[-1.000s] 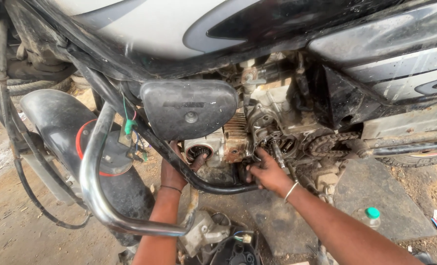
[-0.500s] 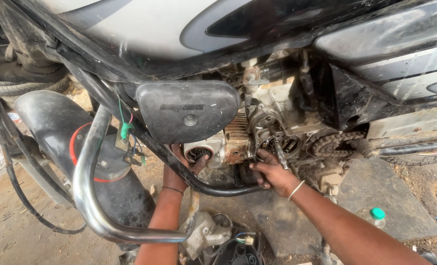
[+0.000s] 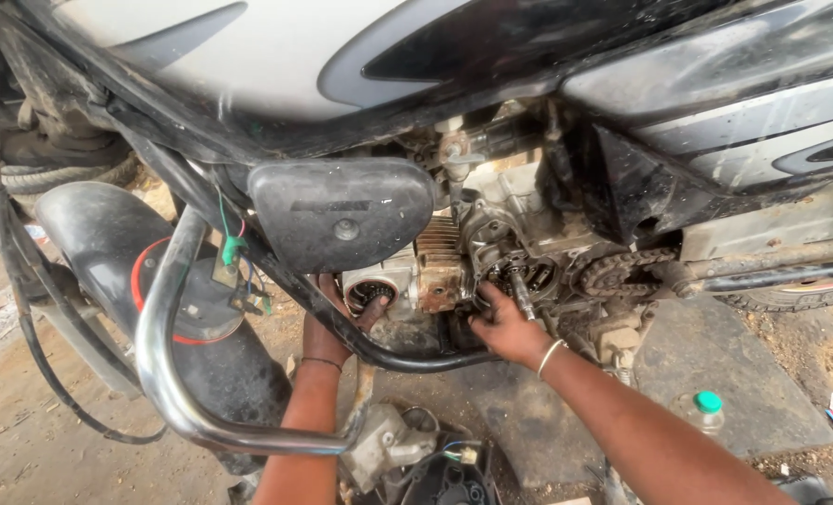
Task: Installing a timing chain and inspecting the cylinder head of a motorcycle engine.
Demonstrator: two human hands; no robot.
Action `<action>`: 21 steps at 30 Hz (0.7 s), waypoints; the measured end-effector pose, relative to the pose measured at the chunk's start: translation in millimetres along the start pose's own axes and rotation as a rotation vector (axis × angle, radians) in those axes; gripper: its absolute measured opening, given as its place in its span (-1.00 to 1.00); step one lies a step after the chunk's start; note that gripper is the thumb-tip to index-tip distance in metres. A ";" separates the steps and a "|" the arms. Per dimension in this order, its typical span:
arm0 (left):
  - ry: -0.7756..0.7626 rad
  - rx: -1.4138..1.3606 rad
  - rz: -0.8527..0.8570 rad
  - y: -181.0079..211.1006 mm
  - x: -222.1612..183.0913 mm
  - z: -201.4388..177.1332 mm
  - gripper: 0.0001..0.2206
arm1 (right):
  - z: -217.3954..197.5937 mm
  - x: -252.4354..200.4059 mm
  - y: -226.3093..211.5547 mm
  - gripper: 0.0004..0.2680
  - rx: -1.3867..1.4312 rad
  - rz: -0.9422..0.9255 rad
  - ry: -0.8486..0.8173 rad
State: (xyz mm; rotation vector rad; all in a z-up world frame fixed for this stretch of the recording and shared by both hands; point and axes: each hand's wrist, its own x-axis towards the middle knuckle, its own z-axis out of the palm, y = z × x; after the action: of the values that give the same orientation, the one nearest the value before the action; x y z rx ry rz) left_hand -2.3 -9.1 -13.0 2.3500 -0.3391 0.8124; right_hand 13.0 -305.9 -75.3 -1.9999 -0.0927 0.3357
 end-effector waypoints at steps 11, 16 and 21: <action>-0.058 0.096 -0.174 -6.0 -2.7 3.1 0.01 | 10.4 8.8 11.7 -0.38 -0.147 -0.134 0.083; -0.052 -0.080 -0.130 -1.5 1.2 -5.5 -0.04 | 16.1 -39.7 -62.8 -0.50 0.397 0.055 0.207; -0.130 -0.016 -0.164 -1.0 2.4 -15.1 -0.14 | 15.5 -68.1 -90.3 -0.55 0.839 0.076 0.209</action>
State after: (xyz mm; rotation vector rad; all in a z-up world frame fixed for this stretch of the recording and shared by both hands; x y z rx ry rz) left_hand -7.0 1.1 -2.6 2.3848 -0.2027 0.5800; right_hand -49.0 -267.2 12.4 -1.1948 0.2261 0.1659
